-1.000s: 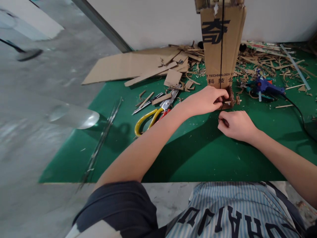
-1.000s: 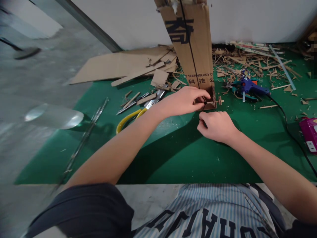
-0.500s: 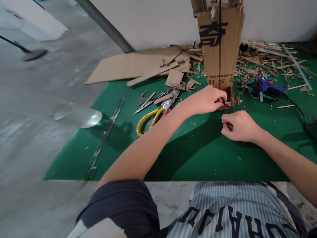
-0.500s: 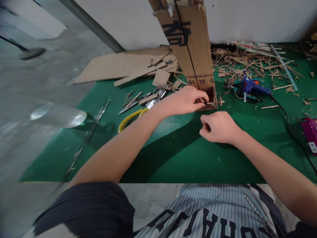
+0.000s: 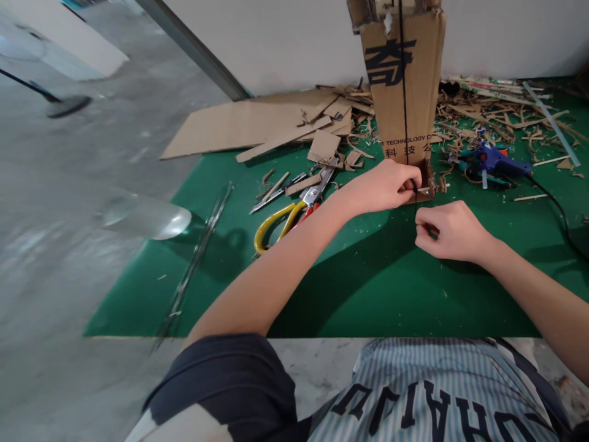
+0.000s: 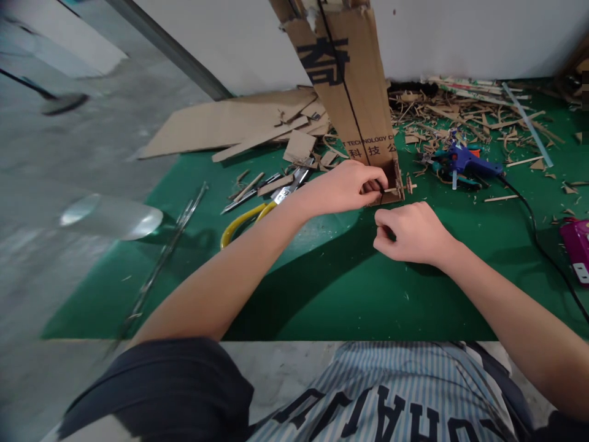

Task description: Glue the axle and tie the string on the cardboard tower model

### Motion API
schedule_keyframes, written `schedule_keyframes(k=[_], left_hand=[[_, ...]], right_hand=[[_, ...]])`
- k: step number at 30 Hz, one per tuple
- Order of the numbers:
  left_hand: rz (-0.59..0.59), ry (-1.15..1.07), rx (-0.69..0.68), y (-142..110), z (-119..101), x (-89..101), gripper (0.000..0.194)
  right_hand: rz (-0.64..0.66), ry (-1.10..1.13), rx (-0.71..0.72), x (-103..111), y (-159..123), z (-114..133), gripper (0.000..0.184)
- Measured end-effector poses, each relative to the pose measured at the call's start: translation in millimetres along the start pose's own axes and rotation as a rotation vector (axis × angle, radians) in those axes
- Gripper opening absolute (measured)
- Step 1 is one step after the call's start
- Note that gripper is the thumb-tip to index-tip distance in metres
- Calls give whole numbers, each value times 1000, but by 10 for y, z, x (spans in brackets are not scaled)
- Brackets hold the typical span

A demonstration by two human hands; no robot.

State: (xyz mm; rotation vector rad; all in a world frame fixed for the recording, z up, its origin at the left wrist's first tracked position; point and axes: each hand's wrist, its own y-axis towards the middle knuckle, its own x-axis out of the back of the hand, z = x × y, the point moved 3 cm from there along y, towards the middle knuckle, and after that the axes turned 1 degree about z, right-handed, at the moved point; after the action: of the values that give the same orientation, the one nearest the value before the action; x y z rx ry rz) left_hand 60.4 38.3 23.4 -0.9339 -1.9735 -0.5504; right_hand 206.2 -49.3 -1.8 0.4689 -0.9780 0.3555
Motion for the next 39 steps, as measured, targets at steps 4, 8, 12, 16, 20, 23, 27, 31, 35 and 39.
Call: schedule_keyframes(k=[4,8,12,16,20,23,27,31,35,39], left_hand=[[-36,12,-30,1,-1,-4,21],[-64,63,-134,17,-19,-11,16],[-78,58,-199,16,-35,-6,16],[-141,66,-159,-6,-45,20,25],[-203,103,-117,-14,-64,14,27],[-226,114,-69,-5,-70,-14,27],[-237,123,-27,11,-67,-48,25],[-221,69,4,19,-51,-51,22],[-207,5,14,8,-56,-27,19],[-186,-18,45,-12,-93,-2,17]], right_hand=[[-162,10,-91,25,7,-53,14],[-318,103,-171,58,20,-138,14],[-450,170,-179,103,25,-175,14],[-469,181,-201,117,16,-182,14],[-364,82,-242,50,23,-194,16],[-224,-60,-347,-38,42,-219,18],[-96,-234,-446,-108,65,-204,26],[-49,-457,-456,-122,87,-137,35],[-70,-562,-431,-134,102,-109,39],[-97,-595,-371,-155,114,-125,40]])
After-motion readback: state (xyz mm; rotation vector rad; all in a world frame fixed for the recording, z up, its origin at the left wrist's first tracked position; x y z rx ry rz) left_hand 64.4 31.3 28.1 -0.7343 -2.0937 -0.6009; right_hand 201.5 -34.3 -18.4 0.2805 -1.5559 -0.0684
